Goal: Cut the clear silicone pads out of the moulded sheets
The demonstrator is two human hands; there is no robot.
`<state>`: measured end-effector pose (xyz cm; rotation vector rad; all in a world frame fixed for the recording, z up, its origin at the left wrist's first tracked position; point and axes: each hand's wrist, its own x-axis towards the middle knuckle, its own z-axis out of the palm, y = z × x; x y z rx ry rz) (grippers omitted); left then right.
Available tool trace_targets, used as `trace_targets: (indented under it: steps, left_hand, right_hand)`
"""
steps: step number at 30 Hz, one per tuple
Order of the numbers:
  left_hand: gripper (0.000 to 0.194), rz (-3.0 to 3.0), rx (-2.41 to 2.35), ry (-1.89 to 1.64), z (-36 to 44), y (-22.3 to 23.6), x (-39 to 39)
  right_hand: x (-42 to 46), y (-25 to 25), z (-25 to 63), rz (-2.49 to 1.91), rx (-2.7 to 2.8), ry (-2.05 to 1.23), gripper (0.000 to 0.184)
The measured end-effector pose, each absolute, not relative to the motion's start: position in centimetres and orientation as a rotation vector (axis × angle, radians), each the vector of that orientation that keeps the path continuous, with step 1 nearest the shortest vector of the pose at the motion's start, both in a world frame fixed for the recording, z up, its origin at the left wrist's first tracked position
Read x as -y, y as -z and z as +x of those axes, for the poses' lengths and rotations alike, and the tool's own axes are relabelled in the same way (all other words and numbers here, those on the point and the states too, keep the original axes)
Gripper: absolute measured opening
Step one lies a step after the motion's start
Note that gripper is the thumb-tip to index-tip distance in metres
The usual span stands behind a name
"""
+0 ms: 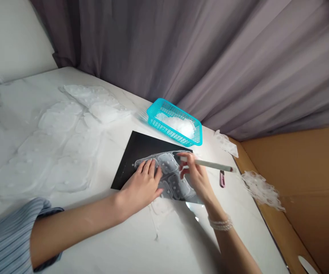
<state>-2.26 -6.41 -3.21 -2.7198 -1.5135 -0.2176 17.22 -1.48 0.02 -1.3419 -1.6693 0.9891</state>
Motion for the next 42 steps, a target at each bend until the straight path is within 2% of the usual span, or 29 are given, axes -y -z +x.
trace_targets:
  steps: [7,25,30,35,42]
  left_hand:
    - [0.058,-2.745,1.459,0.286,-3.1,2.5,6.6]
    - [0.058,-2.893,1.494,0.401,-3.6,3.1,6.0]
    - [0.056,-2.898,1.504,0.361,-3.5,3.2,6.0]
    - [0.062,-2.88,1.469,0.338,-3.6,3.4,6.1]
    - [0.065,-2.796,1.438,0.296,-3.8,3.5,6.3]
  right_hand:
    - [2.3,2.4,14.2,-1.34,1.864,-0.829,0.031]
    - [2.6,2.0,13.6,-1.245,2.246,-0.531,0.02]
    - [3.6,2.2,13.8,-1.168,2.3,-0.467,0.021]
    - [3.0,3.3,13.4,-1.136,2.322,-0.308,0.024]
    - [3.8,3.2,13.9,-1.123,2.255,-0.262,0.025]
